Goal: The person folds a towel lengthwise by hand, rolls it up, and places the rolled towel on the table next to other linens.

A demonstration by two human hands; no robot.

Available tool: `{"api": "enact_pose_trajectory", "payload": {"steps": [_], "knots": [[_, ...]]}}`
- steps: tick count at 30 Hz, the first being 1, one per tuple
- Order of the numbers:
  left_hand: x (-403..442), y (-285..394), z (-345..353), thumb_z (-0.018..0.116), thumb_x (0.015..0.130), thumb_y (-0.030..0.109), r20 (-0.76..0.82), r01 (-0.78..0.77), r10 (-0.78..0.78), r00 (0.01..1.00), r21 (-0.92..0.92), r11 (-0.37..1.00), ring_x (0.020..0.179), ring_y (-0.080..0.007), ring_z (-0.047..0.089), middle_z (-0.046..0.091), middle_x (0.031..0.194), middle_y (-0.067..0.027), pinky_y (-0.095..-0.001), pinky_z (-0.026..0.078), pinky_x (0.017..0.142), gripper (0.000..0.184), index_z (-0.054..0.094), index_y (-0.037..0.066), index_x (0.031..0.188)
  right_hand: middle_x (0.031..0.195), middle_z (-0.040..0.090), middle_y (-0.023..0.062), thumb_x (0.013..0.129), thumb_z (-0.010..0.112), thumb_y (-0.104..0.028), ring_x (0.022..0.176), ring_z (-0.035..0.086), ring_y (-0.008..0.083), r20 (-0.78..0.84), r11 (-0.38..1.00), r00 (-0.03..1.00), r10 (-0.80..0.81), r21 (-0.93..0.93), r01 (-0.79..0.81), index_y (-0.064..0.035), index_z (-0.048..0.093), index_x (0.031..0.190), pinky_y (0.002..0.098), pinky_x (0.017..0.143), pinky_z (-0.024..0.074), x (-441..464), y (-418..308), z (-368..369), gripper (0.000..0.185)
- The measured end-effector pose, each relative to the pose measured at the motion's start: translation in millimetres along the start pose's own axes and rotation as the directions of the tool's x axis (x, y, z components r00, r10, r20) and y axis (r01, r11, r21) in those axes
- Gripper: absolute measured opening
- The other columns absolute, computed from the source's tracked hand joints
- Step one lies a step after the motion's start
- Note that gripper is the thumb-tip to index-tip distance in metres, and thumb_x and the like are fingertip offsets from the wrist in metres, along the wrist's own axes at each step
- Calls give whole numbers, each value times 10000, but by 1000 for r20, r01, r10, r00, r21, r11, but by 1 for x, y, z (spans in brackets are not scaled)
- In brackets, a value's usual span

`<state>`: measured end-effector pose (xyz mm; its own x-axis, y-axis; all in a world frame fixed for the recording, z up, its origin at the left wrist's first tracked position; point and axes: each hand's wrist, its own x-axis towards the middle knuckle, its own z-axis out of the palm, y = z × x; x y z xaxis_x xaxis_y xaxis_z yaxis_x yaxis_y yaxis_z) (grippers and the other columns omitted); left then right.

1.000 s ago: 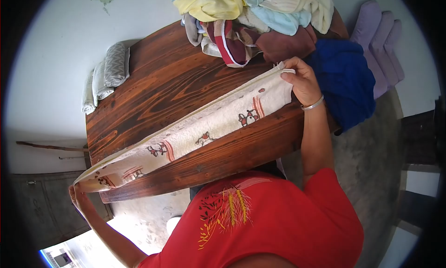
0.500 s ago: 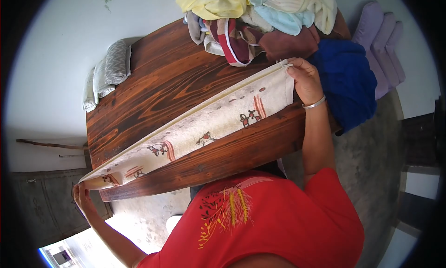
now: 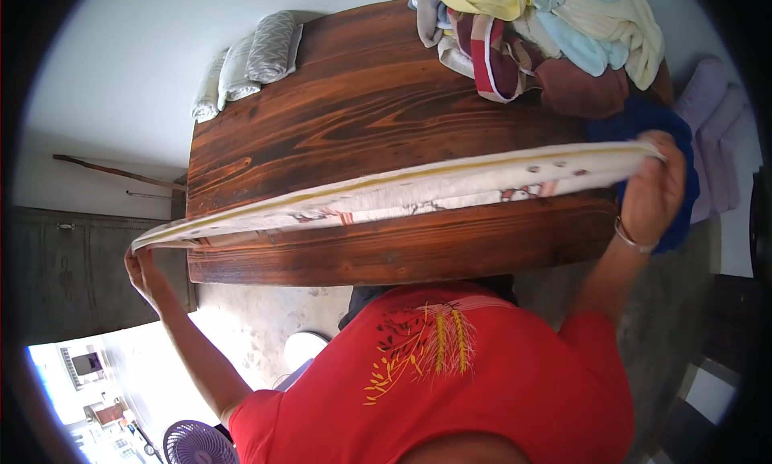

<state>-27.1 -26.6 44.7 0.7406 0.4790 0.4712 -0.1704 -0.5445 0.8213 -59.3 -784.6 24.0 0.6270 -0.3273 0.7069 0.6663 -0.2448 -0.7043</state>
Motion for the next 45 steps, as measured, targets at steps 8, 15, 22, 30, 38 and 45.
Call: {"api": "enact_pose_trajectory", "payload": {"steps": [8,15,22,30,38,45], "knots": [[-35,57,27,460,1038,267,-340,-8,85,937,220,975,1028,-200,569,560,1150,-114,-356,476,923,274,504,41,1187,1050,637,121,984,529,-60,925,607,169,-295,969,955,10,-233,-82,20,546,1192,291,852,492,-6,-18,-12,223],[-22,13,42,511,1012,241,-11,-105,130,991,520,848,851,-202,599,635,963,-108,-342,487,804,250,589,39,1137,1040,670,55,978,592,-103,943,614,103,-109,878,954,278,-375,-299,-16,625,1148,250,843,483,-15,37,-14,194],[-20,-77,112,548,983,308,256,2,-145,956,486,874,800,-239,645,677,870,-146,-390,497,752,281,618,55,1086,932,714,151,970,587,-152,862,698,221,65,677,913,402,-693,-249,-71,630,1142,321,761,514,-34,104,10,195],[-22,-56,149,522,955,458,230,-105,-149,962,812,574,912,-398,675,714,924,-172,-520,500,753,347,635,160,1090,965,700,193,966,586,-209,928,674,389,102,499,908,406,-857,-127,-117,639,1121,432,746,531,-35,114,6,188],[-11,-72,111,544,973,435,242,59,-249,938,596,801,877,-272,705,725,942,-136,-419,527,751,441,644,57,1178,1196,643,174,950,596,-205,1102,618,365,251,237,860,444,-959,158,-105,628,1179,423,903,505,-20,96,8,252],[-27,-41,54,566,999,338,244,602,-629,738,184,777,797,-132,656,694,982,-72,-275,516,720,359,619,43,1196,1218,603,187,872,663,-152,1155,565,366,705,774,670,235,-552,310,-30,597,1213,440,1003,436,11,3,135,368]]}}
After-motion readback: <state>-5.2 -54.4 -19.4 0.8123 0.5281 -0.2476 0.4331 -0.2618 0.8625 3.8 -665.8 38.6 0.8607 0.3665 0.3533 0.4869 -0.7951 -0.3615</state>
